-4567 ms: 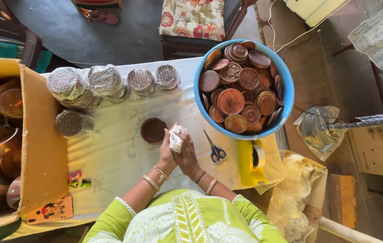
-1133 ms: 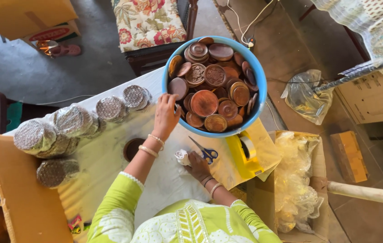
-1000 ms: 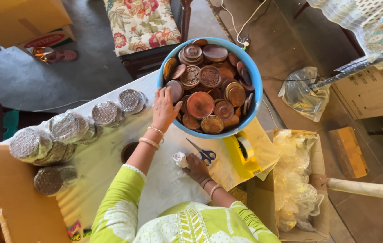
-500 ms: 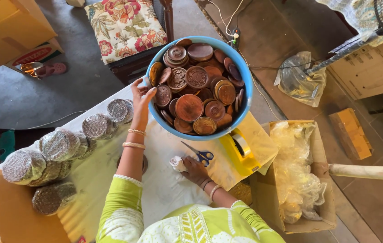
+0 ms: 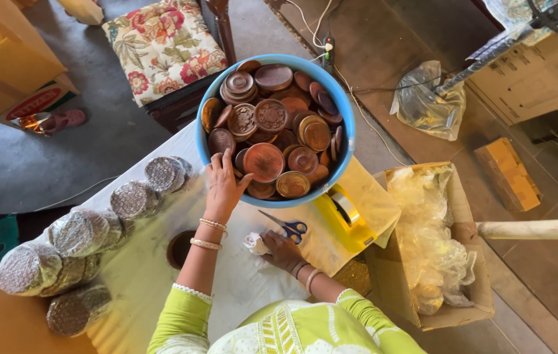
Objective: The person picks carved wooden lids one at a time from a cardboard box and a blue basin, wipes each lid with a white cloth, and places the wiped lids into the basin. The person repeats this wiping and sorting cycle across the table throughout the episode.
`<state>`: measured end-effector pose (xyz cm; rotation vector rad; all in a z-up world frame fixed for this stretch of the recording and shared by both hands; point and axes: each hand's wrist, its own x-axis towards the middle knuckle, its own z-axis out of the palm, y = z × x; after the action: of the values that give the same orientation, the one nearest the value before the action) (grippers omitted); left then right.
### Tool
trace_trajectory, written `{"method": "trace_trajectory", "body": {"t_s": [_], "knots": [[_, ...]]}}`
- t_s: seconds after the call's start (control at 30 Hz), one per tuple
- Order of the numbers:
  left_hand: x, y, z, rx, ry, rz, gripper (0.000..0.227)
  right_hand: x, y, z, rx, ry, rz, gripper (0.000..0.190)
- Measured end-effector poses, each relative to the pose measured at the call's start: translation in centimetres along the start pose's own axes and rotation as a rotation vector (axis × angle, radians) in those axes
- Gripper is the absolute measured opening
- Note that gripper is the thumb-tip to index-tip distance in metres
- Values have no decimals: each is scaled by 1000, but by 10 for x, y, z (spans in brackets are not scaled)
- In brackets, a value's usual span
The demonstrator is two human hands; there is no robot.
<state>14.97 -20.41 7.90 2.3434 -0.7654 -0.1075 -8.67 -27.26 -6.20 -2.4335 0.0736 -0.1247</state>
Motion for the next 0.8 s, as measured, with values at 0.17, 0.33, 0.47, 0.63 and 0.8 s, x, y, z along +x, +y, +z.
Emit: {"method": "trace_trajectory", "body": {"t_s": [0.17, 0.33, 0.47, 0.63, 0.8], "knots": [[-2, 18, 7, 211, -58, 107, 84, 0, 1, -1, 2, 14, -14, 56], [-2, 12, 15, 269, -43, 127, 84, -1, 5, 5, -5, 52, -50, 57], [9, 12, 7, 185, -65, 51, 71, -2, 6, 7, -20, 49, -43, 54], [47, 38, 3, 117, 10, 130, 64, -2, 4, 5, -28, 27, -26, 52], [98, 70, 12, 81, 76, 432, 74, -3, 8, 9, -22, 17, -28, 55]]}}
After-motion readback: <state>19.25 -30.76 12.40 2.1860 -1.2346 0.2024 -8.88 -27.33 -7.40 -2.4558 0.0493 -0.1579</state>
